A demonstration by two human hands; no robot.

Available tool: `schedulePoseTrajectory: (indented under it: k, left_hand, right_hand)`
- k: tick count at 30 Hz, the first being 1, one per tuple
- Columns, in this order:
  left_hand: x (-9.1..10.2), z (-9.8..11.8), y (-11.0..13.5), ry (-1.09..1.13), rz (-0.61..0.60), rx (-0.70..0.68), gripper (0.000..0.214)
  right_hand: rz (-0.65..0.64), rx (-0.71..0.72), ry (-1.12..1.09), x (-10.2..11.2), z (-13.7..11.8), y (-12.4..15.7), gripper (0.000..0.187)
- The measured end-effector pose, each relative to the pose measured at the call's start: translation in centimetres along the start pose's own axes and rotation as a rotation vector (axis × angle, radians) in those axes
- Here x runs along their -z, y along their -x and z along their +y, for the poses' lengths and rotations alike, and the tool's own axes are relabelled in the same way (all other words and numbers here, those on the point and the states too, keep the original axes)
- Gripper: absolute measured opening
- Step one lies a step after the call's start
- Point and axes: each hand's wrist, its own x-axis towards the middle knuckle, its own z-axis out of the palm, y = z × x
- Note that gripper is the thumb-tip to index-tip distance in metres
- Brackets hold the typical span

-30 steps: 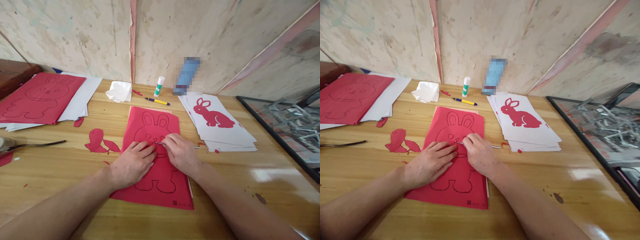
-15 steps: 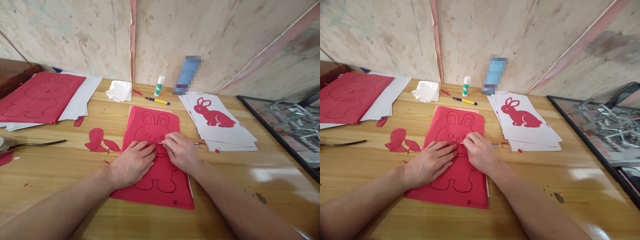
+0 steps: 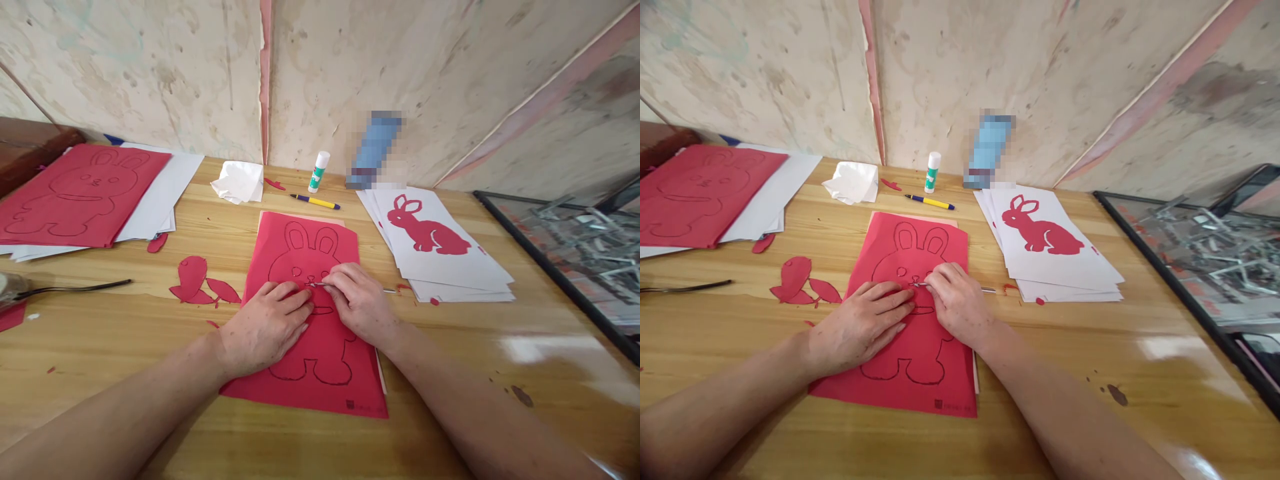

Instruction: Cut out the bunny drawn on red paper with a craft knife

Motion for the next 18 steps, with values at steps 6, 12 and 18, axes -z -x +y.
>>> schedulePoseTrajectory:
  k: [6,12,18]
  left_hand:
    - [-0.1,0.0,0.0,0.008,-0.009,0.01,0.026]
    - [0.0,0.0,0.0,0.014,-0.024,0.017,0.027]
    - [0.0,0.0,0.0,0.031,-0.017,0.02,0.026]
  right_hand:
    - [0.026,-0.07,-0.137,-0.4,0.0,-0.3,0.011]
    - [-0.022,-0.117,-0.139,-0.5,-0.4,-1.0,0.013]
    - [-0.075,-0.046,-0.012,-0.7,-0.6,-1.3,0.021]
